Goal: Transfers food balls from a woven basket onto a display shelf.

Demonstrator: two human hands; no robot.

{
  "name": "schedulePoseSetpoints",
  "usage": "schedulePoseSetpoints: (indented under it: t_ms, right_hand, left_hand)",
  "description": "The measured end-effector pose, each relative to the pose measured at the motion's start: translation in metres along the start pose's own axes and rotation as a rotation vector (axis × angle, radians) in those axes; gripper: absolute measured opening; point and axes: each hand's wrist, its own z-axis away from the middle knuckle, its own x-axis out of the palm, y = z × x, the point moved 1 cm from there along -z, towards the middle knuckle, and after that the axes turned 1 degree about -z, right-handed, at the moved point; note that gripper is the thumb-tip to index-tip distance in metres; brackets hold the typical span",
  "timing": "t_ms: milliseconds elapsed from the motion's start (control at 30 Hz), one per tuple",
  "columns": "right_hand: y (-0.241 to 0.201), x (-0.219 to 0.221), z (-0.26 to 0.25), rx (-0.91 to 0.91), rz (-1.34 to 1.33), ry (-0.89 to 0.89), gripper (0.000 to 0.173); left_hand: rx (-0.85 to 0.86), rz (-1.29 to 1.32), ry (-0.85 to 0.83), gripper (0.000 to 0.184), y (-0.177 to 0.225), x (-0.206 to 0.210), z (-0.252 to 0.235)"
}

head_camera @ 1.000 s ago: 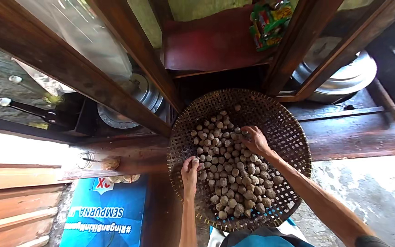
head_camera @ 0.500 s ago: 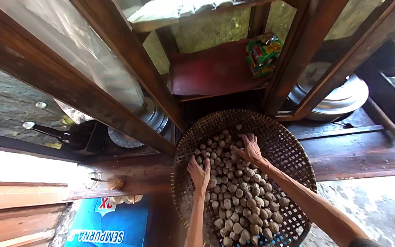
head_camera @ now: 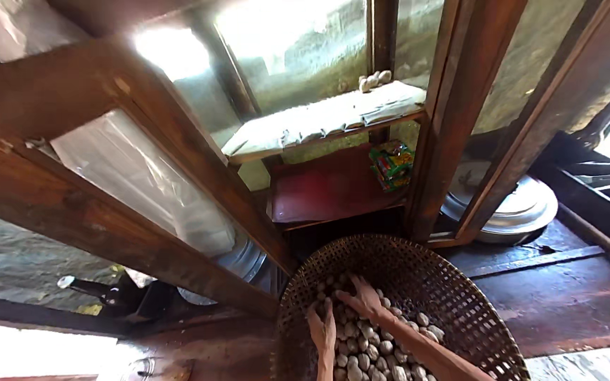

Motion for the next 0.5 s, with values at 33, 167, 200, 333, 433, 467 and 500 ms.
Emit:
schedulePoseSetpoints:
  t_ms: [33,167,200,333,433,467,500]
  right_hand:
    - [0.000,0.002,0.001,0.022,-0.064,-0.025,0.087]
    - [0.005,0.001,0.006,0.095,-0.422,-0.125,0.059]
    - [0.003,0.000,0.010,0.131,-0.510,-0.130,0.055]
    - [-0.008,-0.004,0.028,0.320,-0.869,-0.103,0.045]
    - [-0.004,-0.003,0.026,0.312,-1.145,-0.137,0.038]
    - [-0.005,-0.006,0.029,0.276,-1.217,-0.169,0.040]
    - [-0.008,-0.010,0.033,0.250,-1.300,-0.188,0.045]
  left_hand:
    - [-0.028,0.080,0.011,0.049,0.003,0.001,0.002]
    - [-0.196,0.286,0.004,0.048,0.028,0.006,0.017]
    - [-0.215,0.310,0.015,0.050,0.032,0.010,0.020]
    - [-0.203,0.441,0.007,0.052,0.047,0.019,0.034]
    - [-0.016,0.388,-0.040,0.043,0.059,0.031,0.046]
    - [0.091,0.343,-0.072,0.041,0.062,0.034,0.049]
    - [0.203,0.287,-0.095,0.040,0.064,0.038,0.050]
